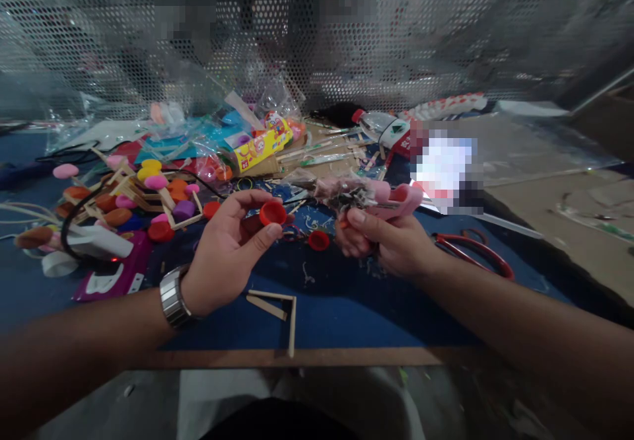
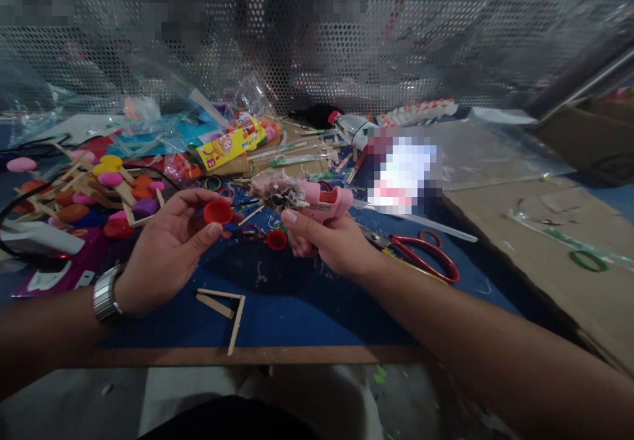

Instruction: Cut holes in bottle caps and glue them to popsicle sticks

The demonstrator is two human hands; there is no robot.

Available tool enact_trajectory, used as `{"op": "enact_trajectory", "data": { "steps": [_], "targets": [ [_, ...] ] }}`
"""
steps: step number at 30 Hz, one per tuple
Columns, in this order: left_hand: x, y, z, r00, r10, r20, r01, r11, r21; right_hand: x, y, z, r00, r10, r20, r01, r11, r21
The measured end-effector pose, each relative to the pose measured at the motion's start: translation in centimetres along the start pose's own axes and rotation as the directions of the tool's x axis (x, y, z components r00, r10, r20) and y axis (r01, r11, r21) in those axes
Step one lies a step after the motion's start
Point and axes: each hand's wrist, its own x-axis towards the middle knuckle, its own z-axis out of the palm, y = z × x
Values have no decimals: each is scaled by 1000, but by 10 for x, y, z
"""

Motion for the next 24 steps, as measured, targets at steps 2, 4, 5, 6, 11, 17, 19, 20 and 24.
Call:
{"op": "enact_trajectory", "data": {
  "steps": [2, 4, 5, 6, 11, 17, 19, 20, 24],
  "targets": [
    [0, 2, 0, 1000, 6, 1, -6, 1000, -2, -1, 0, -1, 999, 34, -31, -36, 997, -65],
    [0, 3, 1, 1000, 19, 14, -18, 1000, -17, -1, 0, -2, 995, 68, -72, -76, 991, -111],
    [-1, 4, 1, 999, 22, 27, -21, 999, -26, -2, 0, -3, 993, 81, -82, -90, 988, -124],
    [-1, 5, 2, 999, 21, 41, -19, 999, -34, -2, 0, -3, 993, 88, -82, -98, 986, -133],
    [-3, 5, 2, 997, -9, 75, 13, 998, -60, -3, -1, -2, 996, 83, -43, -89, 985, -150],
    [-3, 4, 1, 997, 4, 72, -3, 1000, -14, -4, -5, 1, 994, 104, -42, -109, 983, -150],
    [-3, 4, 2, 998, 1, 66, 0, 1000, -12, -5, -6, 2, 993, 117, -27, -119, 984, -132],
    [-3, 3, 2, 998, -6, 62, 7, 1000, -14, -5, -6, 2, 992, 122, -15, -123, 985, -123],
    [-4, 3, 2, 996, -34, 79, 38, 998, -56, -6, -5, 2, 991, 131, 18, -128, 985, -113]
  ]
}}
